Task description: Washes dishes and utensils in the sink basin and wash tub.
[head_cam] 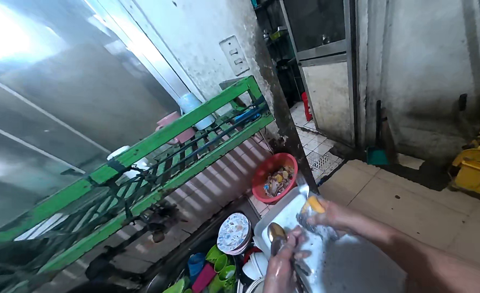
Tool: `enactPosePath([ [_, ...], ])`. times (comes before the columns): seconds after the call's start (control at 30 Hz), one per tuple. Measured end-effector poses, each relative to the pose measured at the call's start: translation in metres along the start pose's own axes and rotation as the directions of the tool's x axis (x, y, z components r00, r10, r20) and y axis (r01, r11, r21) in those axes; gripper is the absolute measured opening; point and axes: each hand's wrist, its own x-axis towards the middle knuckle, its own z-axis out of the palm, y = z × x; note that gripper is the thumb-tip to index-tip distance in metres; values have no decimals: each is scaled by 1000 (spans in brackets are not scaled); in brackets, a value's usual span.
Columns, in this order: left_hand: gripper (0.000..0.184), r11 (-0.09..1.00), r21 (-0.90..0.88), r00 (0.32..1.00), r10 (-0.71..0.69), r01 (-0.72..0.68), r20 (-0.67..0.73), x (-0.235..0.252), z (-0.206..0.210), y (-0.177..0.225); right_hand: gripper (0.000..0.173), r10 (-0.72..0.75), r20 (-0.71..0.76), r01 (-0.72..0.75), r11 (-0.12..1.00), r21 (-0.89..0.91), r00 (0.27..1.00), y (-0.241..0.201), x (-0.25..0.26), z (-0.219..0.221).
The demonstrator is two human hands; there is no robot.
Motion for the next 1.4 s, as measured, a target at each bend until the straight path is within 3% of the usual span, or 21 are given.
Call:
enactPosePath([
  [0.07, 39, 995, -68, 987, 76, -67, 145, 6, -9, 0, 55, -12, 201, 47, 984, -171, 980, 3, -6, 7],
  [0.13, 39, 998, -40, 968, 63, -54, 244, 12, -8, 2, 56, -65, 378, 162, 960, -230, 924, 4, -10, 28],
  [0.2, 32, 998, -32, 983, -40, 47, 181, 12, 0, 8, 61, -66, 475, 204, 948, -245, 877, 2, -18, 43],
  [0.3, 34, 964, -242, 994, -113, 111, 8, 24, -5, 10, 65, 64, 519, 152, 920, -362, 852, 15, -26, 45],
  [0.4, 41, 961, -228, 985, -166, 154, -36, 31, -16, 16, 61, 51, 356, 87, 929, -360, 933, 38, -19, 25],
  [0.5, 31, 954, -65, 956, -293, 292, -12, 25, -6, 13, 63, -11, 80, 15, 999, -52, 997, 23, -24, 4],
  [0.57, 23, 931, 91, 934, -356, 354, 9, 20, 12, 8, 62, -150, 25, 146, 981, 131, 988, 7, -29, 4],
  [0.63, 16, 900, 219, 920, -392, 376, 31, 15, 29, 2, 65, -303, 68, 301, 953, 35, 951, -4, -27, 7],
  [0.73, 11, 919, 108, 919, -388, 380, 71, 17, 35, -5, 47, -281, -49, 278, 958, -68, 958, -7, -21, 10],
  [0.83, 16, 942, -142, 952, -298, 305, 71, 16, 29, -3, 50, -112, -254, 169, 963, 212, 961, 7, -13, 6],
  [0.9, 18, 962, -142, 972, -234, 234, 17, 13, 33, -3, 57, -74, -251, 160, 926, 342, 965, 13, -14, 12],
  [1.03, 21, 977, 109, 971, -163, 184, -175, 7, 45, -6, 60, -48, -124, 70, 981, 181, 991, 14, -13, 19],
  [1.13, 21, 961, 198, 964, -147, 192, -220, 1, 49, -7, 56, -12, -215, 25, 998, 58, 976, 8, -5, 12],
  [1.23, 20, 955, 237, 958, -111, 176, -264, 2, 48, -9, 59, -66, -302, 75, 997, 19, 951, 11, -3, 26],
  [1.33, 17, 914, 349, 946, -94, 205, -309, -1, 41, -12, 65, -75, -113, 75, 997, -7, 991, 8, -14, 36],
  [1.4, 20, 914, 340, 945, -114, 221, -306, -6, 42, -13, 61, -56, -84, 46, 992, -117, 995, 7, -11, 28],
])
